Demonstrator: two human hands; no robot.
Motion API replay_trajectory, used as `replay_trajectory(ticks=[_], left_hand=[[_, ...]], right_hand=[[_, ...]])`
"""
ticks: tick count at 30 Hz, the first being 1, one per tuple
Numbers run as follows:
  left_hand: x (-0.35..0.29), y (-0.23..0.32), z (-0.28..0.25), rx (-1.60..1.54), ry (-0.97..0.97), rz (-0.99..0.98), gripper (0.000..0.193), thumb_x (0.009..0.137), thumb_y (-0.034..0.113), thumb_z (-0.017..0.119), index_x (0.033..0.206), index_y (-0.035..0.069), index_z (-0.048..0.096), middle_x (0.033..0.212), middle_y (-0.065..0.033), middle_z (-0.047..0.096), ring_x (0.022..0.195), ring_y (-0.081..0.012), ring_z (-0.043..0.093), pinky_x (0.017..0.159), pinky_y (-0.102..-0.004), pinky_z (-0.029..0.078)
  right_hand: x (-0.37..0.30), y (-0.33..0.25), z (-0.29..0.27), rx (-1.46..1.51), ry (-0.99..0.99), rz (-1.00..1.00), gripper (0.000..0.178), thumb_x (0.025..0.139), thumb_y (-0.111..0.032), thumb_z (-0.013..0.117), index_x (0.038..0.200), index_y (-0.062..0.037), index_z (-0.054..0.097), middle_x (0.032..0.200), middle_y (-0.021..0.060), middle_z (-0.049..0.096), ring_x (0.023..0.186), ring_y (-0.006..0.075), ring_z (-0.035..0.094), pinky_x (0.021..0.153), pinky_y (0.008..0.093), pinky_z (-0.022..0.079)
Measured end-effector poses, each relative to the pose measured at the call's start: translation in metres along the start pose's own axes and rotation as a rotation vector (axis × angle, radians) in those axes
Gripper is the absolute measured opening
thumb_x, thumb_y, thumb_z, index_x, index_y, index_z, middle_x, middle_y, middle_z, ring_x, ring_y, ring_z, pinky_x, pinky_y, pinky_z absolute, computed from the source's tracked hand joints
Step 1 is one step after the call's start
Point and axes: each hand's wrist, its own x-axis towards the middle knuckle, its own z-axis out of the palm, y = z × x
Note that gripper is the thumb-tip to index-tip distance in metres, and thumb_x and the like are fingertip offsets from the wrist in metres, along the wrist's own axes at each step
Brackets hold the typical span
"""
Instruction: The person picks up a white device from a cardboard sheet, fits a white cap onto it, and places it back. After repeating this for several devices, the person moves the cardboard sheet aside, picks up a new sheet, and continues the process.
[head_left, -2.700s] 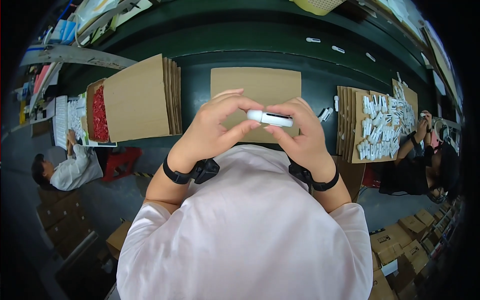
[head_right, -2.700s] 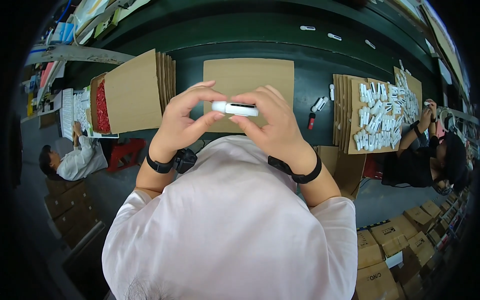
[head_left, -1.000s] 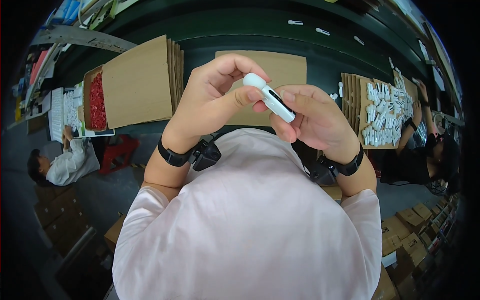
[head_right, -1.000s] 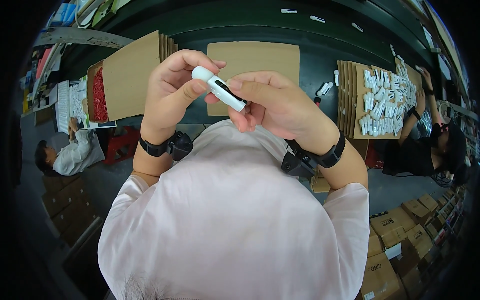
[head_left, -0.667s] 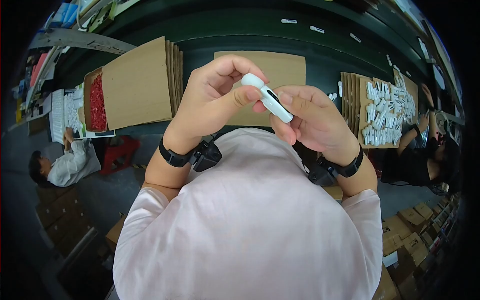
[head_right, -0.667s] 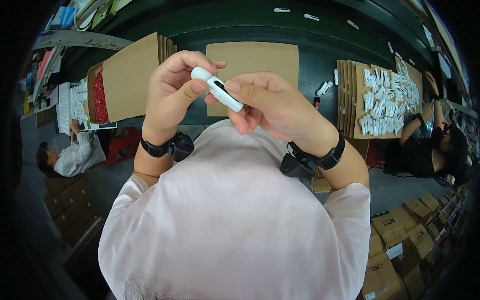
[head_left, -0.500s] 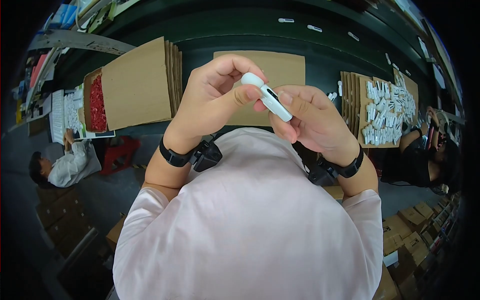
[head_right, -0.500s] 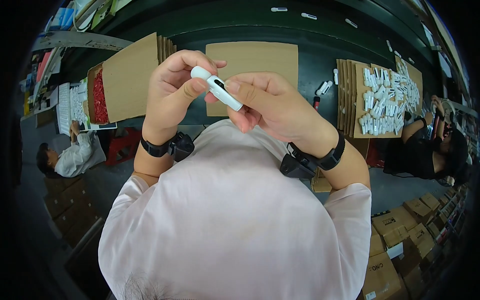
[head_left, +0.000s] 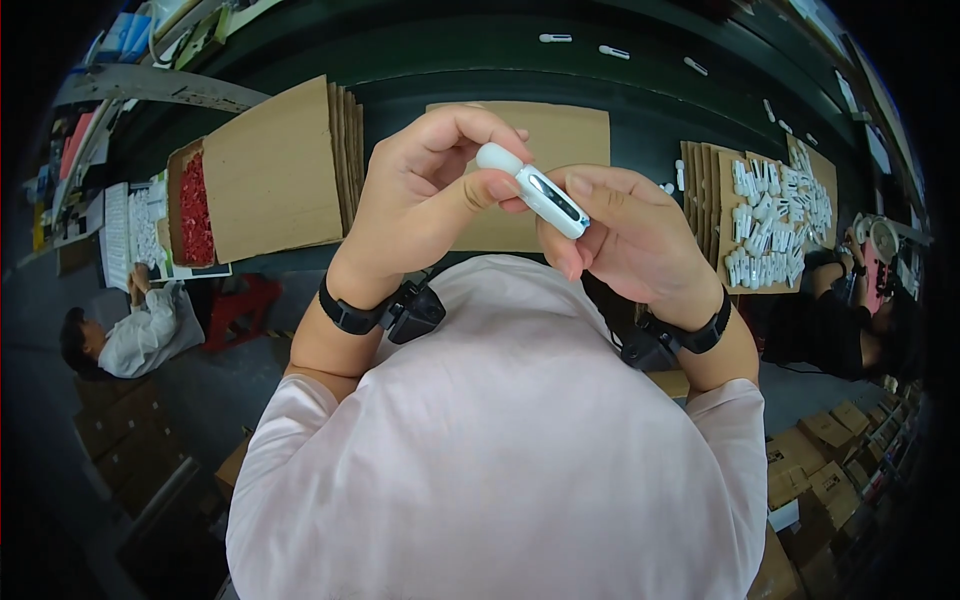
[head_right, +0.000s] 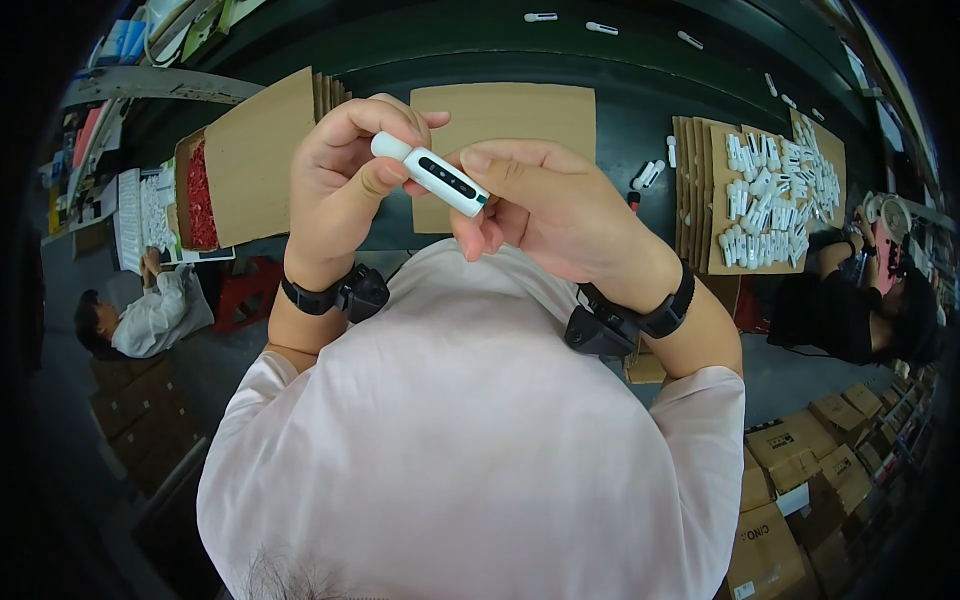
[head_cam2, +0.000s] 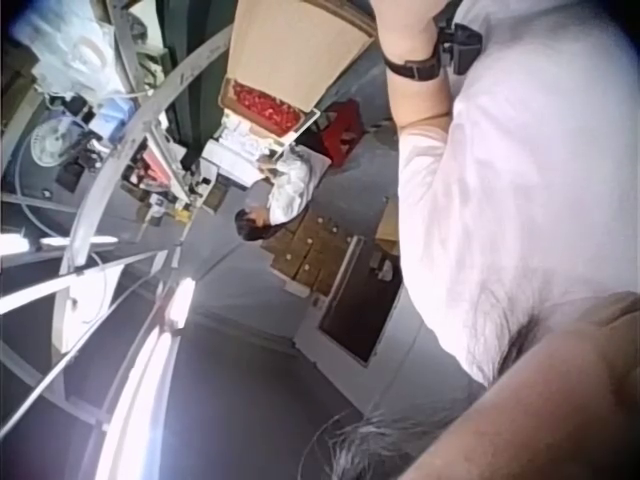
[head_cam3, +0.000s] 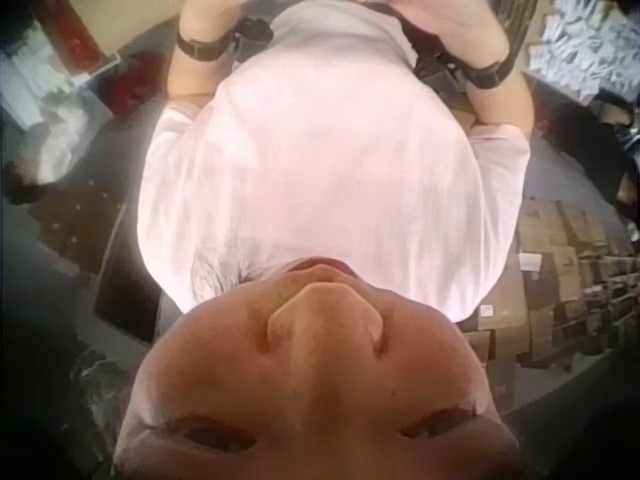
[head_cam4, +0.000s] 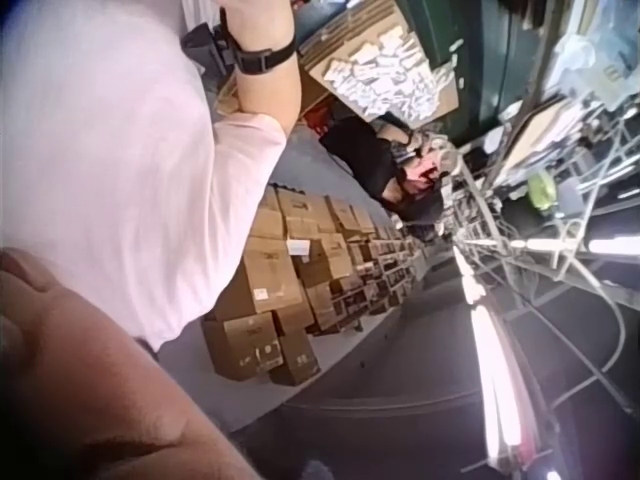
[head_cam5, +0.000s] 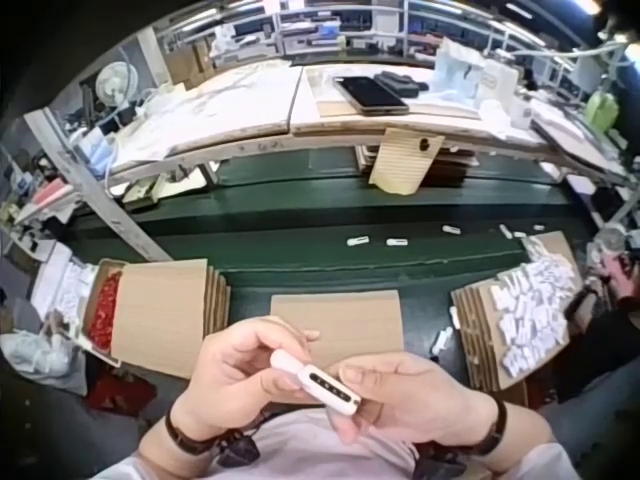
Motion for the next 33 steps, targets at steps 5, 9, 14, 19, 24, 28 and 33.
replay_trajectory(ticks=[5,9,14,19,24,28,33], left_hand=[[-0.003,0.002,0.007,-0.082,0.083,-0.053,0.027,0.087,0.006,0.068,0.111,-0.002,0.057,0.103,-0.0082,0.06,0.091,-0.013,0.06,0.085,-0.0262,0.049],[0.001,-0.011,0.007,-0.159,0.178,-0.121,0.029,0.087,0.008,0.069,0.112,-0.002,0.057,0.103,-0.0069,0.061,0.091,-0.0119,0.06,0.085,-0.0259,0.049],[-0.001,-0.029,-0.002,-0.271,0.19,-0.338,0.026,0.088,0.013,0.068,0.109,-0.001,0.059,0.099,-0.0046,0.063,0.091,-0.0108,0.06,0.084,-0.025,0.048],[-0.008,-0.057,-0.015,-0.278,0.263,-0.421,0.023,0.091,0.016,0.065,0.107,-0.001,0.061,0.096,-0.0028,0.064,0.088,-0.0092,0.058,0.081,-0.0238,0.046],[-0.031,-0.094,-0.032,-0.316,0.35,-0.558,0.023,0.094,0.017,0.062,0.109,0.0,0.062,0.095,-0.0009,0.063,0.085,-0.0076,0.056,0.077,-0.0231,0.045],[-0.043,-0.132,-0.054,-0.319,0.463,-0.582,0.025,0.095,0.02,0.06,0.11,0.0,0.063,0.093,0.0008,0.063,0.085,-0.0065,0.055,0.076,-0.0227,0.045],[-0.055,-0.181,-0.082,-0.35,0.565,-0.604,0.028,0.095,0.021,0.06,0.112,-0.002,0.06,0.097,-0.0037,0.063,0.088,-0.01,0.057,0.078,-0.0247,0.046]], right_hand=[[0.002,0.006,0.0,-0.029,0.009,-0.052,0.031,0.099,-0.022,0.047,0.115,0.0039,0.052,0.076,0.0052,0.059,0.068,0.0105,0.054,0.062,0.0236,0.042],[0.015,0.017,-0.004,-0.357,0.168,-0.269,0.023,0.097,-0.015,0.052,0.113,0.0009,0.048,0.081,0.0038,0.058,0.073,0.009,0.053,0.066,0.0226,0.042],[0.032,0.029,-0.014,-0.871,0.309,-0.461,0.025,0.092,-0.005,0.057,0.113,-0.0014,0.045,0.083,0.0012,0.055,0.076,0.0071,0.05,0.072,0.0211,0.041],[0.056,0.029,-0.041,-0.894,0.283,-0.357,0.031,0.09,-0.003,0.06,0.118,-0.0015,0.047,0.085,0.0006,0.053,0.076,0.008,0.049,0.074,0.021,0.041],[0.1,0.049,-0.075,-0.797,0.265,-0.291,0.033,0.088,0.0,0.062,0.12,-0.0016,0.054,0.093,0.0015,0.056,0.083,0.0094,0.051,0.077,0.0226,0.042],[0.14,0.069,-0.098,-0.725,0.181,-0.186,0.03,0.088,0.001,0.062,0.117,-0.0008,0.057,0.099,0.0023,0.058,0.088,0.0101,0.053,0.08,0.024,0.044],[0.189,0.1,-0.128,-0.661,0.235,-0.076,0.022,0.089,0.001,0.061,0.11,0.0016,0.058,0.099,0.0038,0.061,0.09,0.0109,0.057,0.081,0.0246,0.047]])
